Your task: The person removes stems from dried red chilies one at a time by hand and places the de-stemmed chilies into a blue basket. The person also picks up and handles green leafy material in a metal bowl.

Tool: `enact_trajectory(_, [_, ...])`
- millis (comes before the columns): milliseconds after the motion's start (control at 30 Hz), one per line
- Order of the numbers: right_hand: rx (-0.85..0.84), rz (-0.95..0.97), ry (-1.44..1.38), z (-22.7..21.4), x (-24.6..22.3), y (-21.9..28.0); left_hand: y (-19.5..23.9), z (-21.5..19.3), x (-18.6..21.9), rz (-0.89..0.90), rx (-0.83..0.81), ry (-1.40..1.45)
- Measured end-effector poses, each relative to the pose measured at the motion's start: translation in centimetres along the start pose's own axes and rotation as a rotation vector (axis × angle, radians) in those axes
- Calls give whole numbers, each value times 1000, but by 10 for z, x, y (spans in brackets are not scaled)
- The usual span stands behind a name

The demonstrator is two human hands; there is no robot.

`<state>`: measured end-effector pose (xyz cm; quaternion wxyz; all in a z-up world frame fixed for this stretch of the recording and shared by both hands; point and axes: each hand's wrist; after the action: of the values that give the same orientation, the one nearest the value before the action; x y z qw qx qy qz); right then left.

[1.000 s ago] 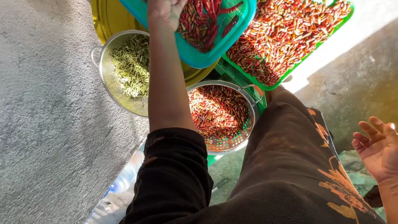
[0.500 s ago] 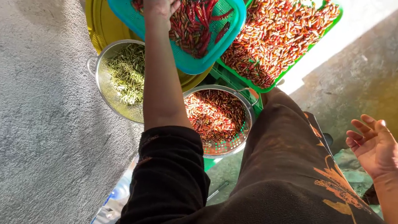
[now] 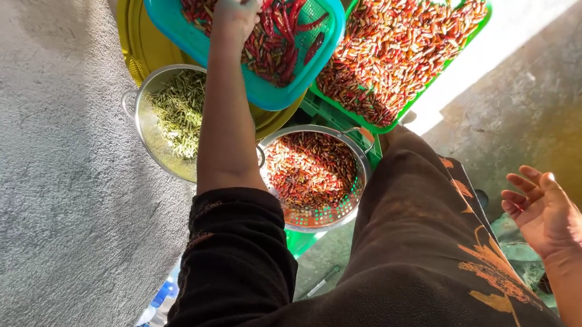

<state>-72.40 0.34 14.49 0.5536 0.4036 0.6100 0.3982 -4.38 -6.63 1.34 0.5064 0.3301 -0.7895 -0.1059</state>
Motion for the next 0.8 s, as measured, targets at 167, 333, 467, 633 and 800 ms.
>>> enact_trajectory(167, [22, 22, 11, -10, 9, 5, -16, 7, -23, -18, -39, 73])
enact_trajectory(333, [1, 1, 39, -8, 12, 4, -25, -2, -7, 36, 37, -63])
enact_trajectory(467, [-35, -36, 58, -7, 15, 0, -32, -6, 8, 84, -22, -234])
enact_trajectory(633, [-32, -1, 117, 0, 18, -1, -75, -11, -50, 96, 209, -434])
enact_trajectory(800, [-67, -21, 136, 5, 19, -4, -33, -24, -24, 166, 220, -467])
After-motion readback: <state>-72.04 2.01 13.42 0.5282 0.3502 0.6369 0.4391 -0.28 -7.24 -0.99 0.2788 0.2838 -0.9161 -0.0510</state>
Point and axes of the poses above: each hand's wrist, its own y-axis away from the middle knuckle, its own z-axis out of the palm, x = y × z, and after that the axes turned 7 degrees about y, right-handed
